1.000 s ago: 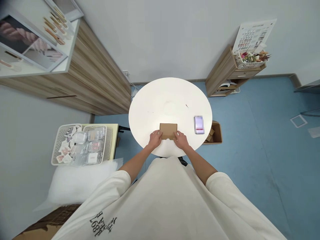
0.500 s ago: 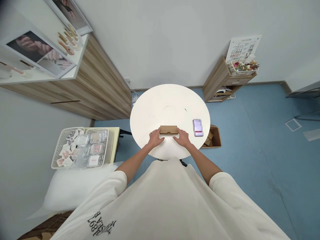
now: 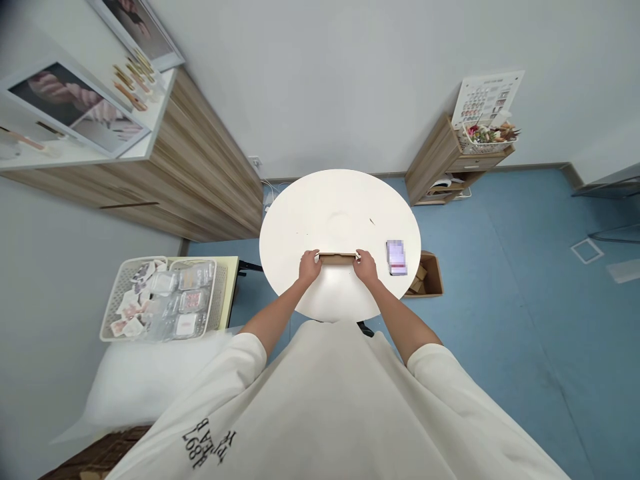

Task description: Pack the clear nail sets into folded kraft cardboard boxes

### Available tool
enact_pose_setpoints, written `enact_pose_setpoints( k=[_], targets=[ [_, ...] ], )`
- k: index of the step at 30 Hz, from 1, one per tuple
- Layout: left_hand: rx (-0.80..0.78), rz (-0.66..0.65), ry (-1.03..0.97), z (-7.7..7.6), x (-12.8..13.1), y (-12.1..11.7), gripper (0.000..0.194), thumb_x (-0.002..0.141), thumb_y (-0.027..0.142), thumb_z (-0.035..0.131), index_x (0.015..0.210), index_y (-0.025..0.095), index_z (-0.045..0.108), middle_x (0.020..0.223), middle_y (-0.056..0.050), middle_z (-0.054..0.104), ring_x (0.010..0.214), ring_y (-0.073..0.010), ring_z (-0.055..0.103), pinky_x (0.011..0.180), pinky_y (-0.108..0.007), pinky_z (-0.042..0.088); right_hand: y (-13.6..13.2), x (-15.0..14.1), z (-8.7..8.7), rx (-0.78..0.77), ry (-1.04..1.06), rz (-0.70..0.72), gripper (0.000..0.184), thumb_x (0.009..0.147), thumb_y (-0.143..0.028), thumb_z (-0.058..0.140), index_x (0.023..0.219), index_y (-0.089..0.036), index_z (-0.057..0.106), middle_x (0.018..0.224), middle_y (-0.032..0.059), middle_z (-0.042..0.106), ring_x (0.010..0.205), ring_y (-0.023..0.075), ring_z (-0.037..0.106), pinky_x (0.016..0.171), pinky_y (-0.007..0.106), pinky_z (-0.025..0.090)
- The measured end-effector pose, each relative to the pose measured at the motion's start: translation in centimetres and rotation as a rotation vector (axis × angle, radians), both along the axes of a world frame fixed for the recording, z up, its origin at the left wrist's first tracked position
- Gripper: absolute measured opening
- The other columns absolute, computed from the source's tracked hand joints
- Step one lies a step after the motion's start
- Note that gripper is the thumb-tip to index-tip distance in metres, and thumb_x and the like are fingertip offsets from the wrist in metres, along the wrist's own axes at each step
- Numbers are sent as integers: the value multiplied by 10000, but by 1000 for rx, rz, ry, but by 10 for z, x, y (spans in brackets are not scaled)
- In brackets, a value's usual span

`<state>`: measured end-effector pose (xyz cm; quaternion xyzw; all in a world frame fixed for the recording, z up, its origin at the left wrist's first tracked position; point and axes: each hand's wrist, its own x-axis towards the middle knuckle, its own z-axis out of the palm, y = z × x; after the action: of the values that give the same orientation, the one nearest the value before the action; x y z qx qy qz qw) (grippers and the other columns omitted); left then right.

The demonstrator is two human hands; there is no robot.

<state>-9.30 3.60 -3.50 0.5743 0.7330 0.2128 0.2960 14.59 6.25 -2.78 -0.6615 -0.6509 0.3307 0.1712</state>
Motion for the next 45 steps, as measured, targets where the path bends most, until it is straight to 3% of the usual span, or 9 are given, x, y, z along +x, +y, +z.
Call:
enact_pose_setpoints(
  k=[4, 10, 18, 26, 32, 37, 41, 45],
  targets=[
    [39, 32, 69, -4, 0, 10, 344, 905, 236, 598, 1247, 221, 633, 1218, -137, 593, 1186, -329, 556, 996, -480, 470, 8, -3, 2, 23, -49, -35, 384, 899, -294, 534, 1269, -212, 594, 1202, 104, 619, 977, 223, 638, 891, 386, 522],
    [65, -12, -8, -3, 3, 10, 329, 923, 159, 534, 1234, 234, 615, 1149, -101, 590, 1006, -246, 626, 925, -406, 507, 6, -6, 0, 84, -12, 8, 349, 913, -274, 464, 1230, -220, 602, 1085, 98, 620, 915, 236, 616, 872, 403, 519],
    [104, -73, 3, 8, 3, 7, 361, 924, 130, 494, 1256, 218, 605, 1116, -109, 580, 981, -255, 617, 885, -410, 515, 5, -6, -1, 79, -91, 95, 450, 958, -277, 418, 1391, -215, 523, 1145, 114, 606, 977, 256, 618, 934, 419, 499],
    [123, -104, -15, 6, 2, 4, 408, 934, 115, 476, 1317, 217, 570, 1154, -106, 570, 971, -227, 612, 892, -374, 523, 3, -3, -2, 100, -142, 162, 498, 991, -283, 380, 1478, -203, 450, 1142, 124, 596, 1017, 272, 599, 934, 420, 500],
    [134, -186, 21, 6, -6, -1, 455, 979, 168, 416, 1418, 229, 516, 1231, -115, 571, 1066, -239, 604, 934, -380, 511, 1, 1, 0, 119, -187, 246, 541, 1015, -268, 293, 1544, -186, 376, 1196, 155, 583, 1024, 285, 585, 910, 419, 502],
    [118, -309, 210, 4, -13, -16, 581, 994, 259, 426, 1567, 219, 336, 1496, -169, 458, 1292, -333, 504, 1039, -482, 436, -10, 6, -3, 127, -301, 348, 615, 1017, -319, 292, 1612, -176, 229, 1384, 180, 533, 1104, 325, 558, 947, 468, 476],
    [103, -366, 289, -4, -14, -32, 738, 942, 173, 454, 1627, 233, 185, 1630, -160, 311, 1446, -358, 369, 1135, -541, 332, -24, 9, -9, 84, -380, 398, 718, 999, -387, 359, 1638, -189, 96, 1600, 174, 351, 1189, 356, 530, 967, 496, 465],
    [45, -342, 314, -10, -12, -32, 826, 886, 83, 433, 1639, 258, 140, 1657, -142, 274, 1495, -338, 315, 1170, -561, 285, -25, 8, -14, 48, -391, 389, 756, 985, -408, 389, 1639, -203, 70, 1657, 162, 259, 1230, 361, 517, 993, 515, 450]
  ],
)
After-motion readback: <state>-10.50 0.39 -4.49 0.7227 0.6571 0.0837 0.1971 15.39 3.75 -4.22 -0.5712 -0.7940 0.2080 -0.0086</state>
